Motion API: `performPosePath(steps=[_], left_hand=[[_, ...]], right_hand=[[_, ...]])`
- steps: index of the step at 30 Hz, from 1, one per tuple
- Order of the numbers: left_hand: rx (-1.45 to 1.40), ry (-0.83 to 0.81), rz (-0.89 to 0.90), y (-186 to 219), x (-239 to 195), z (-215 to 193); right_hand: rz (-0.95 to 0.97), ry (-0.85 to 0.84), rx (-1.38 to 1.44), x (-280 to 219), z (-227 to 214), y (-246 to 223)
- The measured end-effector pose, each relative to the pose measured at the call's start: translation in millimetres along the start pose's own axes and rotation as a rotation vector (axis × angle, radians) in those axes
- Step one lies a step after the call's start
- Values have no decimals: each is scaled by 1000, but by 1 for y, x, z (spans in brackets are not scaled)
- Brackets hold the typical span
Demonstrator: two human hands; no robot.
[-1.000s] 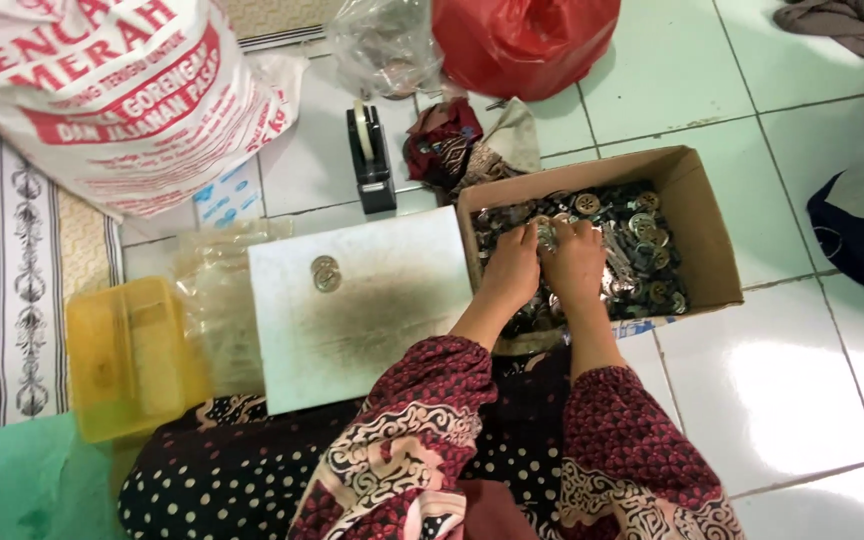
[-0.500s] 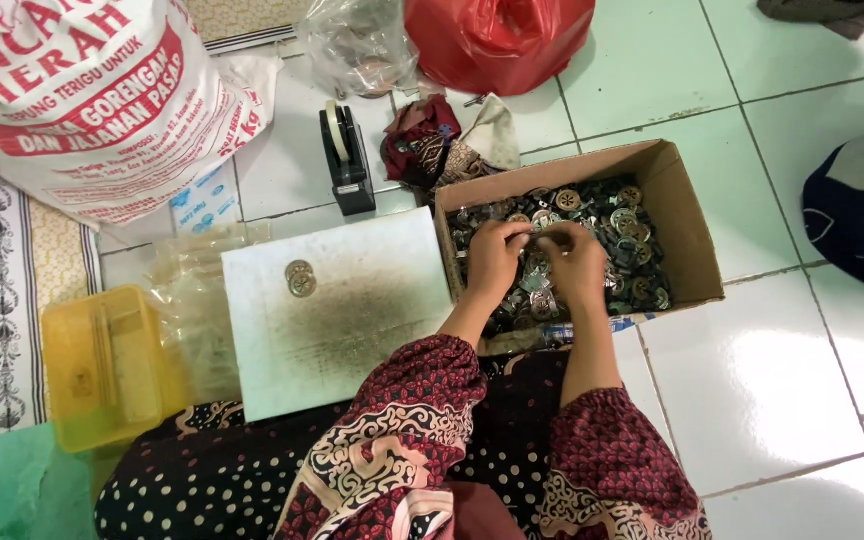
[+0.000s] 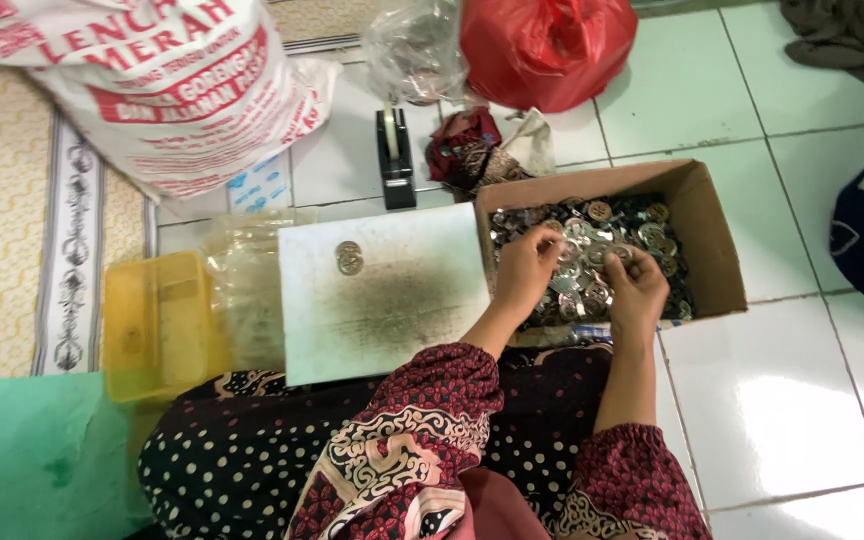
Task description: The person sits on the floor and sorts metal pendants from a cardboard box onto a white board. They then place the pendants into small plastic bags, seal them with tape, and set the bags aside in a yellow container. The person repeats this process for several batches of pendants.
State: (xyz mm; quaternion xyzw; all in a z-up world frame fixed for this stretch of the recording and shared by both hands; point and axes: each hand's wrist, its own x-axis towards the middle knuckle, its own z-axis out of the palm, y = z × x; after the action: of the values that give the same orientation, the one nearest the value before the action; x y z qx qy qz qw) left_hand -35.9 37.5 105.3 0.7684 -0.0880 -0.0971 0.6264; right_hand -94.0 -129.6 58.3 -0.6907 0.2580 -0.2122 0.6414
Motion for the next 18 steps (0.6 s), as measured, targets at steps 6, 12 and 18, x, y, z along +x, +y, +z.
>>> performPosePath(steps=[6, 12, 18], left_hand=[[-55, 127, 189, -6, -58, -53], [56, 426, 26, -51, -123, -187], [182, 674, 51, -98, -129, -245]], right_hand=[[-15, -64, 12, -24, 28, -26], [-143, -441, -220, -77, 124, -61], [-207, -683, -442, -128, 233, -55]])
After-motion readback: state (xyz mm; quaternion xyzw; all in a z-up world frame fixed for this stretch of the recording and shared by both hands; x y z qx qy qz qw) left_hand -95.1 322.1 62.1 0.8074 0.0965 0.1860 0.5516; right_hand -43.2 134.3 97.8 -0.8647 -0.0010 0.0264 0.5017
